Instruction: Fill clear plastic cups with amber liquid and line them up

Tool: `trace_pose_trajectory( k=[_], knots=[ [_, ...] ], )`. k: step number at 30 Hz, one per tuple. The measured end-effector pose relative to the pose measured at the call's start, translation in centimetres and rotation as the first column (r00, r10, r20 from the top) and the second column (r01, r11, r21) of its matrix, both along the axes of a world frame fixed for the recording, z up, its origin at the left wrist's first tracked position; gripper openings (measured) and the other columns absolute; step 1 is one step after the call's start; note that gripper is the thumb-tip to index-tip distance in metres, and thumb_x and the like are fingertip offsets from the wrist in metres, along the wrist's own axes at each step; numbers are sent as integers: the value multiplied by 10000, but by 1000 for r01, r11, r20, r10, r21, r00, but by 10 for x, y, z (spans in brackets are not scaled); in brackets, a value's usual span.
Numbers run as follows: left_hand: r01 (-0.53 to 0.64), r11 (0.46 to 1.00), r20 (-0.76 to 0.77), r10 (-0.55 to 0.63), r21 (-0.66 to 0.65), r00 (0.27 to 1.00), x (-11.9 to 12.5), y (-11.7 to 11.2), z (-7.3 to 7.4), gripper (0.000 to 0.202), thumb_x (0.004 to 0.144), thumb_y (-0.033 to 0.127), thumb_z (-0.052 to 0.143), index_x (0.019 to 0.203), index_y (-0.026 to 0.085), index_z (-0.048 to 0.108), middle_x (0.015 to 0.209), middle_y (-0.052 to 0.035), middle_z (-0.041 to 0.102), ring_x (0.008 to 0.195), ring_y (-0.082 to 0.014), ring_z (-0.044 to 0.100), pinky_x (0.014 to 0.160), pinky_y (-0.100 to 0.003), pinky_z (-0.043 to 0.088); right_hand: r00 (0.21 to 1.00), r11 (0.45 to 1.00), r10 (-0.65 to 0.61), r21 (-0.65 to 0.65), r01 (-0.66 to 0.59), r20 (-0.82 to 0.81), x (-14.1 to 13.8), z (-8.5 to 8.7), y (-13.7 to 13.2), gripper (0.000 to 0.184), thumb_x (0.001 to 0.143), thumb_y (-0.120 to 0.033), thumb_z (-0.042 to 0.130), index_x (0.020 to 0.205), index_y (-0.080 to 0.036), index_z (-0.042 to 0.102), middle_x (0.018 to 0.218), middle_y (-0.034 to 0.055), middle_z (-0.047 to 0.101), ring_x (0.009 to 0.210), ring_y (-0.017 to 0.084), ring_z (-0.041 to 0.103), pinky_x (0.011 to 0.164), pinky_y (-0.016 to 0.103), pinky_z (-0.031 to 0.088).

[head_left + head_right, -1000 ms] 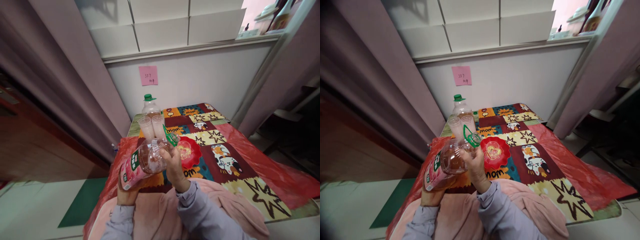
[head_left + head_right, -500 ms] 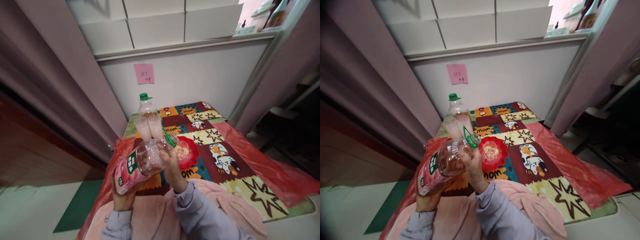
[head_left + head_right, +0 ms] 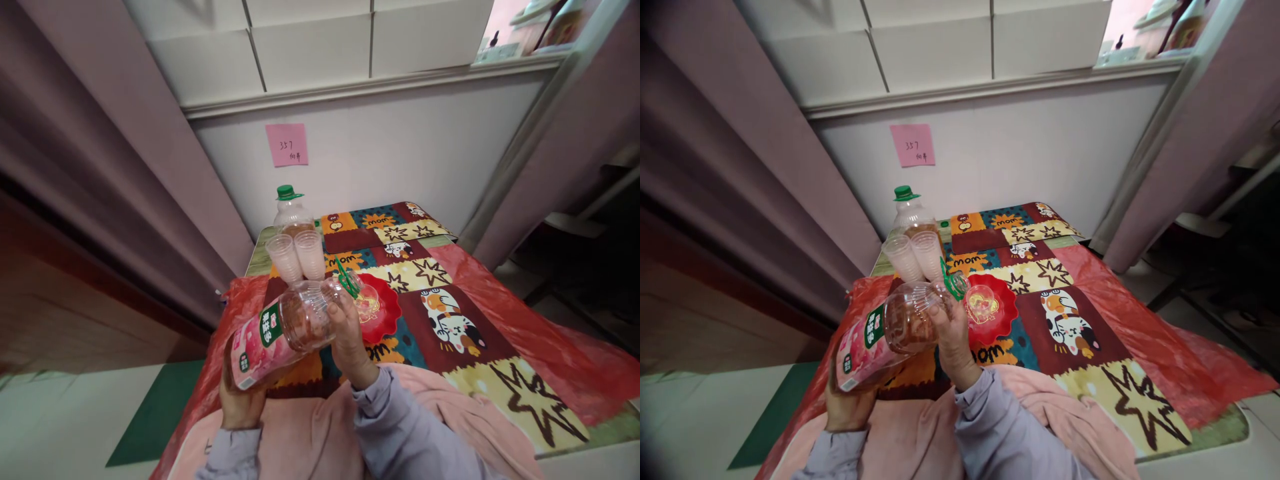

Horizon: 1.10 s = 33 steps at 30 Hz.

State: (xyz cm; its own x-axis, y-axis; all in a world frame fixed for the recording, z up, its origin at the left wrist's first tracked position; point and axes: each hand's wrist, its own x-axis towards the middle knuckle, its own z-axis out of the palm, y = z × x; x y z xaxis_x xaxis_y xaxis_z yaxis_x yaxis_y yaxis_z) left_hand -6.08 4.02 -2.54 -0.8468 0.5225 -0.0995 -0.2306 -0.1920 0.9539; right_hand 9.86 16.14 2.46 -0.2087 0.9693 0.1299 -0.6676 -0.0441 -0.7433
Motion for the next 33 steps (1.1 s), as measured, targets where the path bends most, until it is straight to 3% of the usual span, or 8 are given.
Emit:
trace_pose_trajectory(
  k=[3,7,13,19,24,33],
  knots=[
    [-13,1000,153,10,17,988,-3,0,0,514,914,688,665,1280,338,758,1366,-43,793,1313,-329,725,989,-468,665,1000,1000,-12,0,12,6,0,0,1,457,822,-531,826,1197,-270,806,1217,59,816,1183,298,736,1079,461,579],
    [18,1000,101,-19,10,995,-5,-1,-2,523,934,687,636,1301,332,747,1385,-37,788,1319,-330,723,953,-432,676,999,999,-31,26,31,17,2,-4,1,463,829,-575,828,1170,-263,819,1213,67,816,1174,301,733,1086,465,571],
    [-40,999,191,33,34,981,1,0,7,506,912,634,701,1327,350,754,1478,-34,739,1368,-329,692,981,-448,671,999,999,-33,42,32,22,1,-11,0,505,872,-599,819,1248,-263,800,1275,67,800,1235,287,714,1173,462,512],
    [0,998,181,-10,60,983,6,1,14,530,920,657,701,1362,368,742,1424,-21,770,1262,-305,749,952,-455,686,1000,1000,-16,20,15,17,1,-12,-3,562,884,-654,798,1293,-269,783,1361,77,775,1318,297,685,1194,480,505],
    [-38,997,198,24,66,980,5,0,10,516,888,573,775,1350,346,756,1386,-28,791,1211,-307,767,885,-394,693,1000,999,-15,-30,16,16,-2,-16,-1,576,876,-649,810,1296,-257,773,1386,89,761,1348,311,667,1207,506,490],
    [-56,997,201,45,52,978,0,0,5,550,904,627,734,1377,345,733,1511,-23,720,1353,-303,698,920,-359,679,1000,999,-20,-43,20,0,-2,-15,0,546,867,-649,813,1247,-258,773,1297,70,780,1259,291,700,1162,476,515]
  ],
)
